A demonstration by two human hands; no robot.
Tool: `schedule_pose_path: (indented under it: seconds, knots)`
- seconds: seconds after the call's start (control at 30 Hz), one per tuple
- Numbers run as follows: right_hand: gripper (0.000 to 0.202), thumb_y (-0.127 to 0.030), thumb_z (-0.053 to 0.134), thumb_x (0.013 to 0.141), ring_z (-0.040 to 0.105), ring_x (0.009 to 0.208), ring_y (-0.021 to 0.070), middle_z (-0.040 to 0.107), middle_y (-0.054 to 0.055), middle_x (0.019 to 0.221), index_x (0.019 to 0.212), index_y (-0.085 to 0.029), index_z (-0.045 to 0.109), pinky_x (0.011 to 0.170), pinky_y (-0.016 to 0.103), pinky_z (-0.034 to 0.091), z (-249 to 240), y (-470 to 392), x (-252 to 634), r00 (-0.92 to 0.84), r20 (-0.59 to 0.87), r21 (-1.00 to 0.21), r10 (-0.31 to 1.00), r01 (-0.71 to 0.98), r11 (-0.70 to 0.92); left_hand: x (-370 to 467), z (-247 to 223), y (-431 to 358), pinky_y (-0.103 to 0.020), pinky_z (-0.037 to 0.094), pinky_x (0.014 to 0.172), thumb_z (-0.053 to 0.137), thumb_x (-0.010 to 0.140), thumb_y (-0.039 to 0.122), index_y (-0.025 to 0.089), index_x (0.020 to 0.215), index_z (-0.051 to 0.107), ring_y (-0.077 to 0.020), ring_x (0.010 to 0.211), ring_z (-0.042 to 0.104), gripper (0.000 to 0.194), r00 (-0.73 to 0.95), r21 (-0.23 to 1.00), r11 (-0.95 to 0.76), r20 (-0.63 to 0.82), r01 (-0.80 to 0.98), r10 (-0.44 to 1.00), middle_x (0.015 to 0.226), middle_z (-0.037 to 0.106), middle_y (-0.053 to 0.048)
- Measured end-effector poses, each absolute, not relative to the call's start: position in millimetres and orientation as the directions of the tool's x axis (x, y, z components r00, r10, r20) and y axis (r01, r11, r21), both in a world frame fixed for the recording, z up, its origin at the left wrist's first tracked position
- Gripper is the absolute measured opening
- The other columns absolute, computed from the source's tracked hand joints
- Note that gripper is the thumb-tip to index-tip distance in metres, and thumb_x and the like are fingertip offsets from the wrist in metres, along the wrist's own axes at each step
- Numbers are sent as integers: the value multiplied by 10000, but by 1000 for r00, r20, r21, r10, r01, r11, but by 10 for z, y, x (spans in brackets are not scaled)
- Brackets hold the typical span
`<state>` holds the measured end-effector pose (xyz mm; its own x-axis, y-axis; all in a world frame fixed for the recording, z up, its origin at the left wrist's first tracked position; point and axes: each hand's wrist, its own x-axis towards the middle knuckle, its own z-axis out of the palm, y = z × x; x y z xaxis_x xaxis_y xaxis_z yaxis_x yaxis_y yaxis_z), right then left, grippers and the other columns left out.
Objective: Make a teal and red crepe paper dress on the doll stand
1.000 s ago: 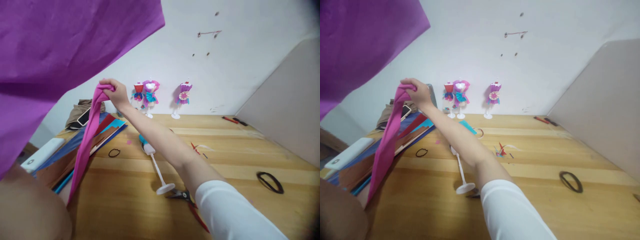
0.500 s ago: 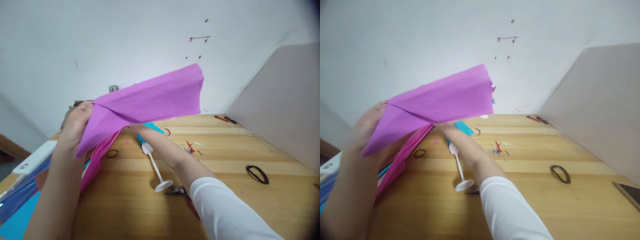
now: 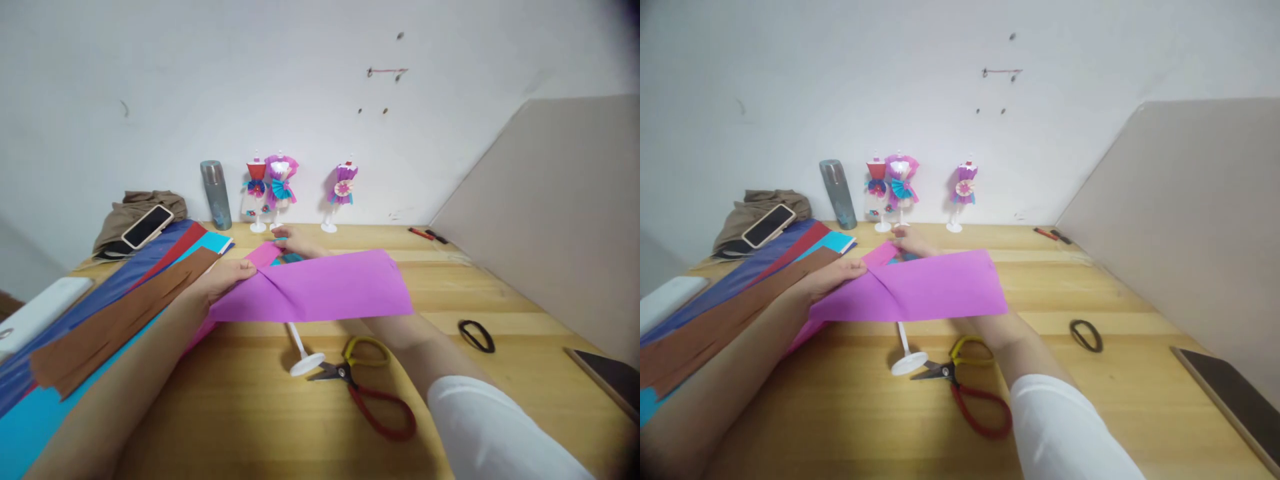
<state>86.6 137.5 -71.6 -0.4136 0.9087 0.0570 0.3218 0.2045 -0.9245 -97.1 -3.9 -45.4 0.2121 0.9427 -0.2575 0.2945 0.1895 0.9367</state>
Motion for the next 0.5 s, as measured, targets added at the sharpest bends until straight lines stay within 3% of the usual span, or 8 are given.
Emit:
schedule_pose_path:
  seconds: [0.13, 0.33, 0.5]
  knots:
    - [351, -36, 652, 834, 658, 770, 129, 686, 102, 1123, 1166, -149, 658, 717, 294, 597, -927, 1398, 918, -458, 16, -970, 889, 208, 125, -951, -592, -43, -250, 310, 522, 762, 600, 479, 186, 678, 554, -129, 563, 452, 367, 163, 866, 271, -366, 420, 916, 612, 512, 42]
    - [290, -42, 669, 790, 594, 697, 87, 693, 15, 866, 1071, -112, 684, 683, 232, 524, -1110, 1497, 903, -472, 39, -988, 881, 114, 105, -952, -604, -51, -263, 327, 553, 697, 629, 420, 191, 665, 547, -152, 626, 472, 276, 106, 807, 272, -379, 525, 919, 653, 529, 26]
    - [226, -68, 696, 766, 586, 634, 83, 700, 11, 837, 982, -136, 698, 635, 232, 514, -1129, 1532, 885, -477, 48, -990, 878, 96, 106, -939, -653, -27, -274, 324, 556, 676, 655, 430, 203, 663, 514, -166, 626, 482, 278, 115, 778, 253, -384, 575, 916, 652, 519, 17]
